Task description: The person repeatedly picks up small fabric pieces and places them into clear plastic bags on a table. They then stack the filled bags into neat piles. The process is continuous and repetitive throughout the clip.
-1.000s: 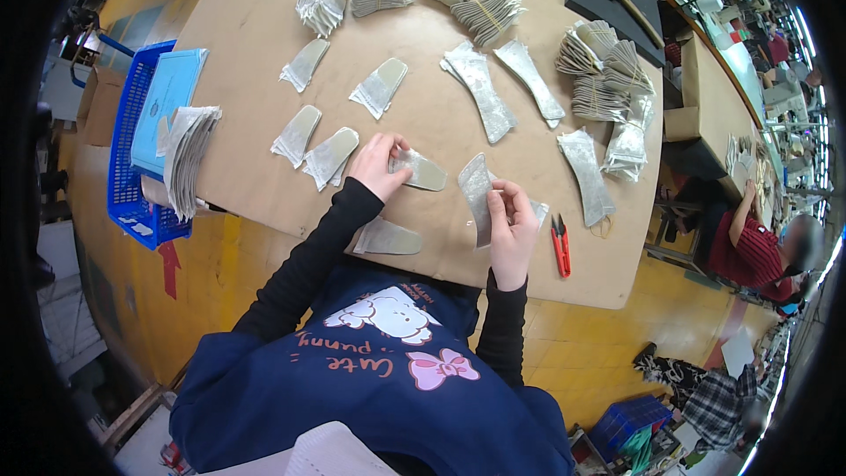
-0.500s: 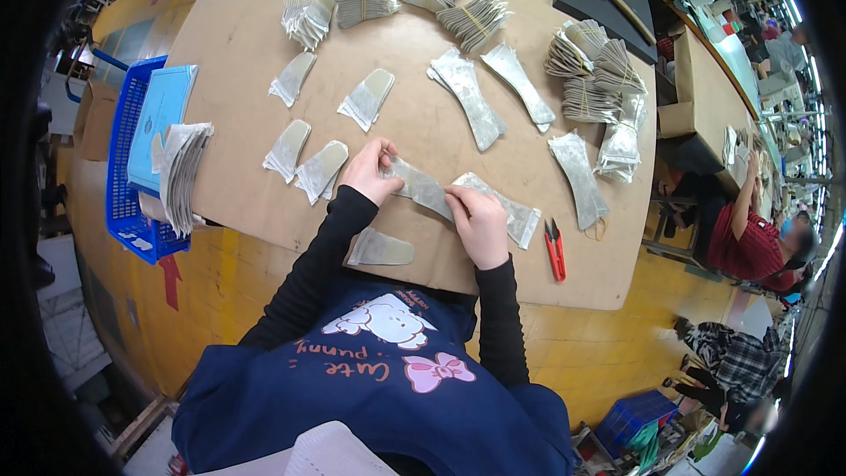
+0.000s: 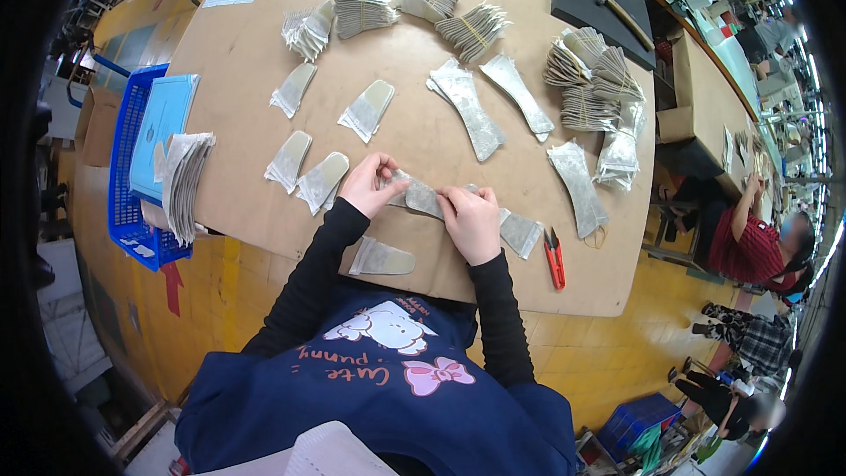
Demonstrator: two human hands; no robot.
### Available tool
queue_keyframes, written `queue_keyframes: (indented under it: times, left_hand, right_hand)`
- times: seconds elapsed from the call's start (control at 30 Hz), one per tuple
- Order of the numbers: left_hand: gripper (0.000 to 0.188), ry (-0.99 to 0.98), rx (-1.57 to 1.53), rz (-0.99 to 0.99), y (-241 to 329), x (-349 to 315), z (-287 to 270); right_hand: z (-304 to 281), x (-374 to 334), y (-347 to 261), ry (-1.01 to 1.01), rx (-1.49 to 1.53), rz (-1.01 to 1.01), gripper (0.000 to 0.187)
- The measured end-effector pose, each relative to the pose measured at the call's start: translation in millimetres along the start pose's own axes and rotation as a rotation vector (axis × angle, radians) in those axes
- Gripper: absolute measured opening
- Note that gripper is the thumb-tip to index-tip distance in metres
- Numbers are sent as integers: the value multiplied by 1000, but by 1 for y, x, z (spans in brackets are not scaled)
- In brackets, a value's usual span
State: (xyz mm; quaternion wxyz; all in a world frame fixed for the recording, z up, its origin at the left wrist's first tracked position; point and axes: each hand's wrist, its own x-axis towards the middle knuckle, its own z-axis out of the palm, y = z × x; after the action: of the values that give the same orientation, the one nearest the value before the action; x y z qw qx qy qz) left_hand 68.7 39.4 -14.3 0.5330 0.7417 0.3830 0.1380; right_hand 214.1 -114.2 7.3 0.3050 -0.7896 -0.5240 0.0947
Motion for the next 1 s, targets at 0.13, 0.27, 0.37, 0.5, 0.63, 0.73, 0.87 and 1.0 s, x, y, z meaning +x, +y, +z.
queue_keyframes:
  times: [0.13,0.27,0.37,0.5,0.63,0.73,0.87,1.0]
  left_hand:
    - [30,129,231,71,3,-5,15]
    - [30,231,331,87,5,-9,26]
    - [29,207,291,80,3,-9,22]
    - [29,163,262,95,0,-5,17]
    - [31,139,265,190,-7,-9,12]
    - [33,104,14,280,-13,-29,0]
    - [30,-233,-465,-211,-18,-77,-27]
    - [17,-299,-145,-341,-15,-110,-28]
  right_hand:
    - [1,0,1,-9,12,-3,8]
    - [-9,-5,9,56,216,182,12]
    - [-27,-15,27,178,106,260,22]
    - [-38,-44,44,43,38,430,20]
    - [-44,-59,58,390,-27,416,15]
    - [-59,-67,56,701,135,580,19]
    - [-73,-80,29,714,431,539,16]
    - [-64,-79,-1,136,430,454,9]
